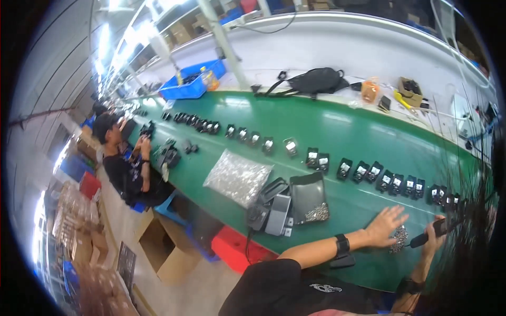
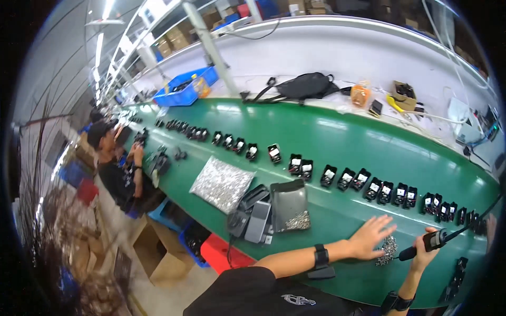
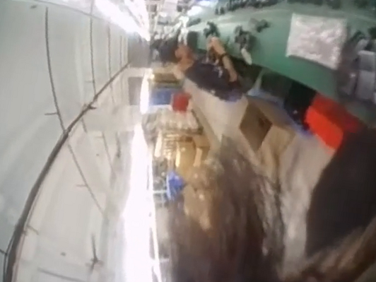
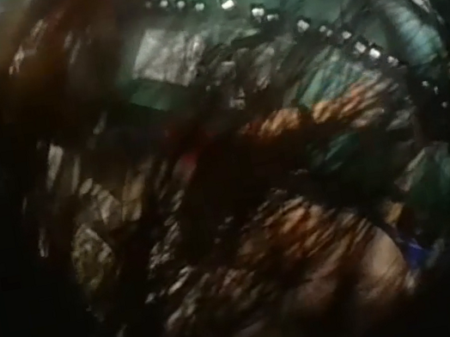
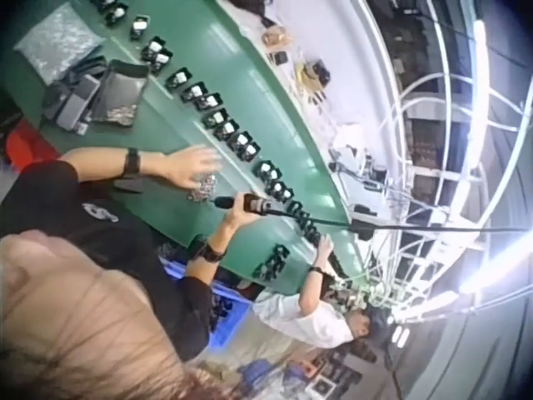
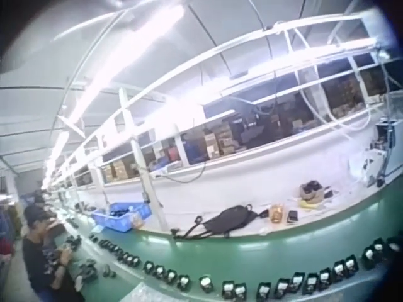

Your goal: The recorder uses an electric screwdriver to fasten screws into electronic components on an assembly line.

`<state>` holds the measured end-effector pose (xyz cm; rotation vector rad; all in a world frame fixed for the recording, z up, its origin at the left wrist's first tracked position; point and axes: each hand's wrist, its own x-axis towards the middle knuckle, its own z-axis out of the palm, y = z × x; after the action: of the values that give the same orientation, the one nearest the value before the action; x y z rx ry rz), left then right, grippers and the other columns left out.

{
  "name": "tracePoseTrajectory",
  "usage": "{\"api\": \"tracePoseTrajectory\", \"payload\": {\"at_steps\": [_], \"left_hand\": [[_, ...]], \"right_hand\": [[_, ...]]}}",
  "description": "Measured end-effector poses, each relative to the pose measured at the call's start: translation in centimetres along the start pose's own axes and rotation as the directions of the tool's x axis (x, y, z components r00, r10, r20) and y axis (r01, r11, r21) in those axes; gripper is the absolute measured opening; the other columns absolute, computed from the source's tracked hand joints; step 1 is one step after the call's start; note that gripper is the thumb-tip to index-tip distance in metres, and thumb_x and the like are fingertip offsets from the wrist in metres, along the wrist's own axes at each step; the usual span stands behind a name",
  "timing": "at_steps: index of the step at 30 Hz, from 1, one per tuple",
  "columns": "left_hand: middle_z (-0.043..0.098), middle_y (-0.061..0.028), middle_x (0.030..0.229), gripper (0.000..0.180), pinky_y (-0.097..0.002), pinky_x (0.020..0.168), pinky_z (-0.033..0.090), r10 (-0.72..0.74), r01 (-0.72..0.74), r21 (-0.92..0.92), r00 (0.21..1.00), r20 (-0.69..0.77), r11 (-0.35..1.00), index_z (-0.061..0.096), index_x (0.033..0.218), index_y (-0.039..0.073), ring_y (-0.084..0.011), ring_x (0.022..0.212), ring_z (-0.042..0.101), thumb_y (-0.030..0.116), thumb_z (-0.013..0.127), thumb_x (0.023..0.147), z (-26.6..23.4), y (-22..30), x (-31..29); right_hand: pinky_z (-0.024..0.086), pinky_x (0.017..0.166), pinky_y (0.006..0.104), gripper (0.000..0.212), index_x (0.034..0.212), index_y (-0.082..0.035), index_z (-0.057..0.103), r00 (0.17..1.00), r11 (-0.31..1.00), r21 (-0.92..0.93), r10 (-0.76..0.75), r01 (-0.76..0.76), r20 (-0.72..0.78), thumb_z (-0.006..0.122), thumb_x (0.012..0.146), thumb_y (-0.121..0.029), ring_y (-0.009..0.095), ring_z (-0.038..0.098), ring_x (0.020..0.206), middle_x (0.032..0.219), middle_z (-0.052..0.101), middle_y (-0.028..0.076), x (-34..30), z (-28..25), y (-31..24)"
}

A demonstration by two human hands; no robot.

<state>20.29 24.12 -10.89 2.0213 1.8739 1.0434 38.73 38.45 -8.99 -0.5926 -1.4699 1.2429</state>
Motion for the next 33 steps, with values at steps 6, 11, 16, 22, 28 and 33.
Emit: {"api": "tracePoseTrajectory", "payload": {"at_steps": [6, 11, 16, 22, 28, 33], "left_hand": [[0.037, -0.0239, 0.145, 0.065, -0.0589, 0.115, 0.017, 0.076, -0.066, 0.163, 0.996, -0.055, 0.984, 0.048, 0.137, 0.007, -0.0417, 0.139, 0.029, 0.033, 0.069, 0.081, 4.6, 0.6, -1.7], [0.041, -0.0220, 0.142, 0.051, -0.0581, 0.114, 0.020, 0.025, -0.010, 0.169, 0.996, -0.089, 0.986, 0.055, 0.128, 0.010, -0.0411, 0.137, 0.032, 0.030, 0.067, 0.082, 4.0, 0.2, -2.3], [0.049, -0.0164, 0.138, 0.034, -0.0556, 0.114, 0.023, -0.003, 0.006, 0.028, 0.996, -0.093, 1.000, 0.067, 0.110, 0.014, -0.0376, 0.135, 0.037, 0.028, 0.070, 0.080, 3.2, 1.1, -2.1], [0.057, -0.0131, 0.128, 0.011, -0.0542, 0.114, 0.024, -0.012, 0.006, -0.032, 0.985, -0.172, 0.999, 0.071, 0.083, 0.013, -0.0333, 0.133, 0.041, 0.023, 0.071, 0.077, 5.1, -0.5, -1.7], [0.063, -0.0102, 0.106, 0.007, -0.0534, 0.112, 0.028, -0.016, -0.060, -0.323, 0.974, -0.226, 0.945, 0.062, 0.080, 0.009, -0.0316, 0.115, 0.054, 0.011, 0.066, 0.076, 5.3, -1.2, -2.2], [0.061, -0.0083, 0.094, 0.013, -0.0507, 0.106, 0.035, -0.077, -0.059, -0.441, 0.956, -0.285, 0.895, 0.056, 0.078, 0.008, -0.0310, 0.102, 0.056, 0.009, 0.068, 0.073, 4.9, -1.0, -2.1]], "right_hand": [[0.040, 0.055, 0.0235, 0.028, 0.110, -0.001, 0.053, 1.000, 0.997, 0.073, -0.008, 0.006, 0.023, 0.063, 0.084, -0.001, 0.009, 0.048, 0.059, 0.074, 0.051, 0.001, 0.9, -1.2, 2.5], [0.041, 0.055, 0.0226, 0.031, 0.108, -0.002, 0.054, 0.990, 0.997, 0.043, -0.064, 0.059, 0.125, 0.065, 0.080, 0.004, 0.008, 0.050, 0.061, 0.074, 0.052, 0.000, -0.1, 2.4, 0.5], [0.041, 0.054, 0.0221, 0.032, 0.107, -0.002, 0.052, 0.977, 0.999, 0.047, -0.034, 0.025, 0.210, 0.064, 0.078, 0.003, 0.009, 0.050, 0.059, 0.073, 0.050, 0.001, -0.5, 0.2, -0.4], [0.041, 0.060, 0.0265, 0.030, 0.112, -0.002, 0.050, 0.994, 0.975, 0.207, -0.098, 0.085, 0.053, 0.061, 0.084, -0.004, 0.012, 0.047, 0.062, 0.077, 0.047, 0.004, -0.9, -2.9, -0.5], [0.041, 0.059, 0.0256, 0.030, 0.112, 0.002, 0.050, 0.993, 0.990, 0.136, -0.028, 0.044, -0.116, 0.059, 0.084, -0.003, 0.012, 0.047, 0.061, 0.081, 0.048, 0.005, -0.2, -3.7, 0.5], [0.040, 0.060, 0.0258, 0.031, 0.116, 0.004, 0.051, 0.977, 0.994, 0.043, -0.087, 0.097, -0.195, 0.056, 0.087, -0.004, 0.012, 0.046, 0.062, 0.073, 0.048, 0.004, -0.1, -5.5, 2.0]]}}
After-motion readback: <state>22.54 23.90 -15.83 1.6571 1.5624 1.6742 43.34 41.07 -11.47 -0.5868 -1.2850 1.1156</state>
